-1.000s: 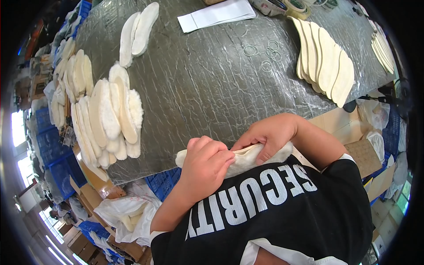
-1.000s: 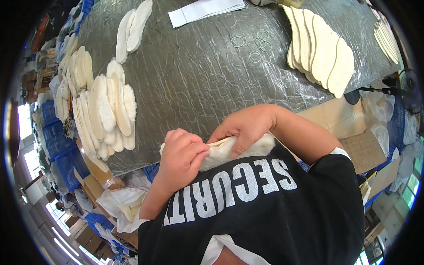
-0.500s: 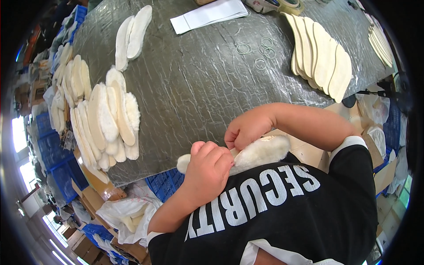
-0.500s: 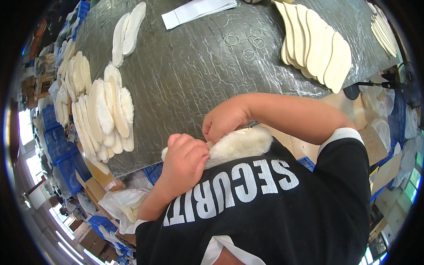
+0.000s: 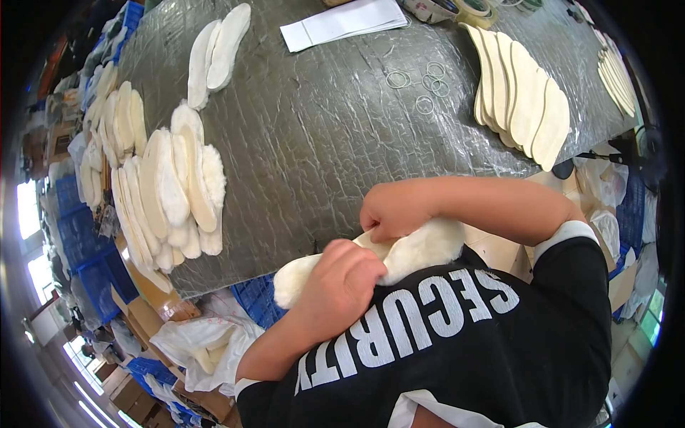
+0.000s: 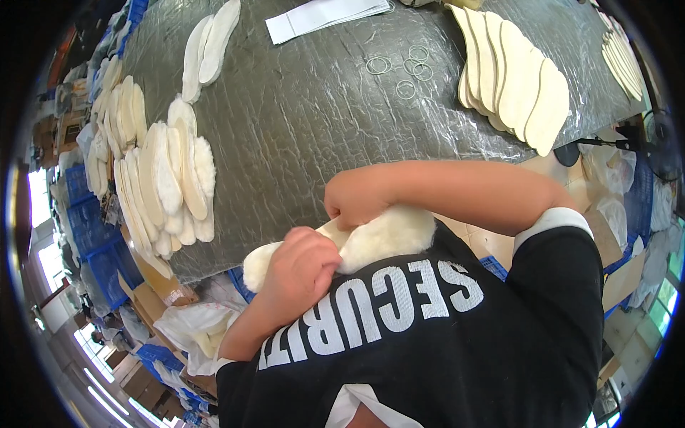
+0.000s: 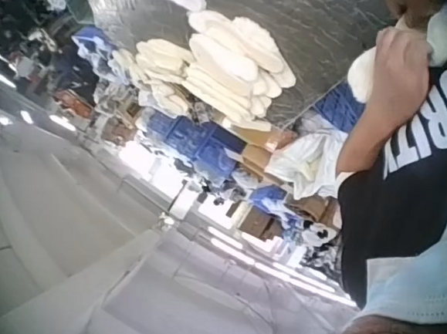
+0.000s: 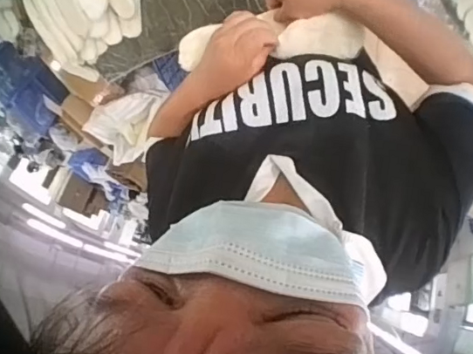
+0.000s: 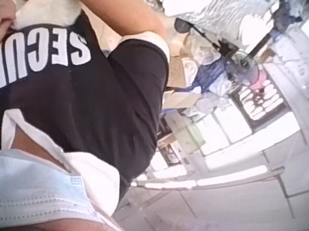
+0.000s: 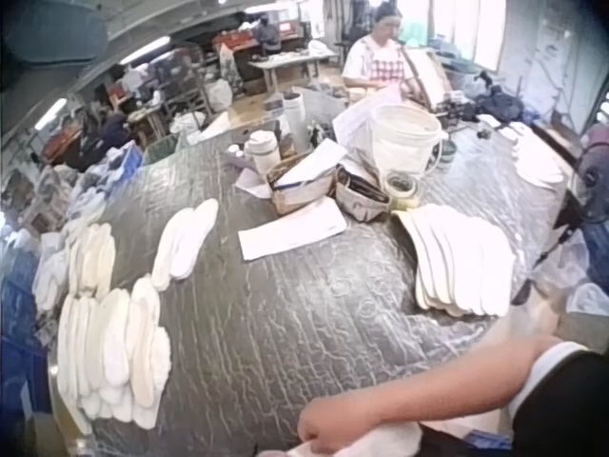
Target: Applying a fuzzy lining to a shoe insole component by hand.
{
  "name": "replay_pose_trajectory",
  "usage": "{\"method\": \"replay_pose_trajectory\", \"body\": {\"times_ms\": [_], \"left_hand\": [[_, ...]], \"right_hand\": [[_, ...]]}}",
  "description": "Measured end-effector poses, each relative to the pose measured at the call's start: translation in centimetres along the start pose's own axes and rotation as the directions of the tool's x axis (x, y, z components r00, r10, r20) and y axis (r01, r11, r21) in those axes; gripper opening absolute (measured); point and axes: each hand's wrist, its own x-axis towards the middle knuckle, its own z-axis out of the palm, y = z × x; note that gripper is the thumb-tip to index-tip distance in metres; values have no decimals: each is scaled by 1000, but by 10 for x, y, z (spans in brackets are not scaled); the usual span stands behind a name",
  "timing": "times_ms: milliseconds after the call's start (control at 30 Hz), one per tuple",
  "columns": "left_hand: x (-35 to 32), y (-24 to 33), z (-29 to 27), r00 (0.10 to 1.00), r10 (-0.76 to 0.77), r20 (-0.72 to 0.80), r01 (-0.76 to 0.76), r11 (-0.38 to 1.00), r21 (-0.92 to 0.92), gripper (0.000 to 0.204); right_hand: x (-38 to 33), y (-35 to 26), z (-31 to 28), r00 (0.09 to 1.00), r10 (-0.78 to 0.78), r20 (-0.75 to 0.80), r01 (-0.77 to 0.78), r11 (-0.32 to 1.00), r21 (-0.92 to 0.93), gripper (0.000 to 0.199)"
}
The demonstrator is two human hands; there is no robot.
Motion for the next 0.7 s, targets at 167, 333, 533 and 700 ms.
{"method": "replay_pose_trajectory", "body": {"times_ms": [167,333,533,700], "left_hand": [[-8,-4,3,978,-121,-167,129,991,37,29],[-10,-4,2,974,-129,-186,136,990,24,27],[-11,-4,0,972,-127,-196,136,990,31,26],[-11,-5,0,979,-107,-175,114,993,33,26]], "right_hand": [[-11,0,5,995,-93,48,73,948,311,37],[-24,18,12,965,-262,-16,249,895,371,46],[-52,8,0,926,-366,88,300,859,414,59],[-55,13,17,934,-357,-9,328,847,418,47]]}}
